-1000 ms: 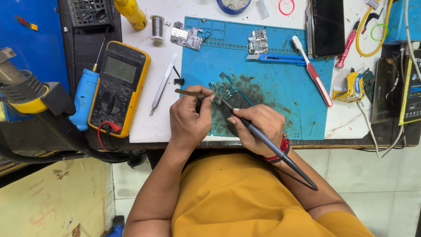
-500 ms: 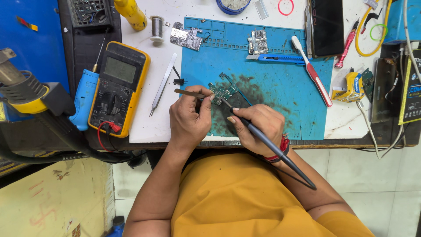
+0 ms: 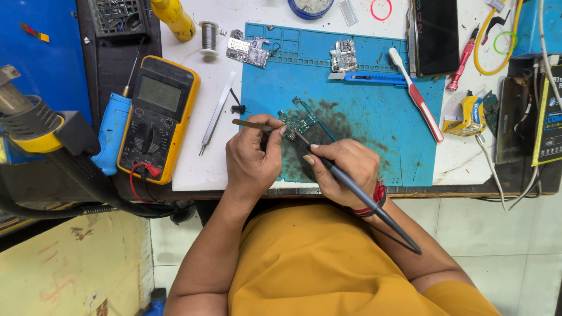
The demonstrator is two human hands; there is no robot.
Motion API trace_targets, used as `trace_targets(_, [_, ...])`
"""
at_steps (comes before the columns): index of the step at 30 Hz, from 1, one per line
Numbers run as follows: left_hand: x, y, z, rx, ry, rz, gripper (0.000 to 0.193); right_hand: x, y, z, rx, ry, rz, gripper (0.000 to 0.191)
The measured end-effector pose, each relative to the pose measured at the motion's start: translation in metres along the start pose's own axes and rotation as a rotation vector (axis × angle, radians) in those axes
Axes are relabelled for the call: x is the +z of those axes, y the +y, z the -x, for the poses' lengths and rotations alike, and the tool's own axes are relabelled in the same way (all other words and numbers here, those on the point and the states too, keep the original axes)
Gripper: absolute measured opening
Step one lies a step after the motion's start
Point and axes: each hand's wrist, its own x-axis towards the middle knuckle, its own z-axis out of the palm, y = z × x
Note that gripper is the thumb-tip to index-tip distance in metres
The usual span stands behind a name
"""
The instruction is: The person solders components on a small circuit board at a repair workbench, holding the board with tweezers in one hand and a soldering iron in the other, repositioning the board and touching various points on it with the iron throughout the clip.
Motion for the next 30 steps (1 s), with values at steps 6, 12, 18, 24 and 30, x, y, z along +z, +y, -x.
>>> trace_targets(6, [-0.0001, 0.0003, -0.0003, -0.005, -0.004, 0.0, 0.01, -0.0003, 0.0003, -0.0003, -0.03, -0.004, -0.002, 0.017])
trace_targets(12, [-0.0004, 0.0008, -0.0007, -0.001, -0.001, -0.005, 0.01, -0.0004, -0.0003, -0.0004, -0.01, 0.003, -0.007, 0.016])
trace_targets(18, [-0.0003, 0.0008, -0.0005, 0.007, -0.001, -0.005, 0.011, -0.0005, -0.0004, -0.0004, -0.012, 0.002, -0.009, 0.016])
trace_targets(24, [0.0001, 0.0008, -0.0009, -0.015, -0.002, -0.009, 0.011, -0.0018, -0.0002, -0.0011, -0.004, 0.002, -0.003, 0.016])
trace_targets(30, [0.001, 0.0006, -0.0009, 0.003, 0.001, 0.002, 0.011, -0.0018, -0.001, -0.0015, 0.005, 0.01, 0.0, 0.015])
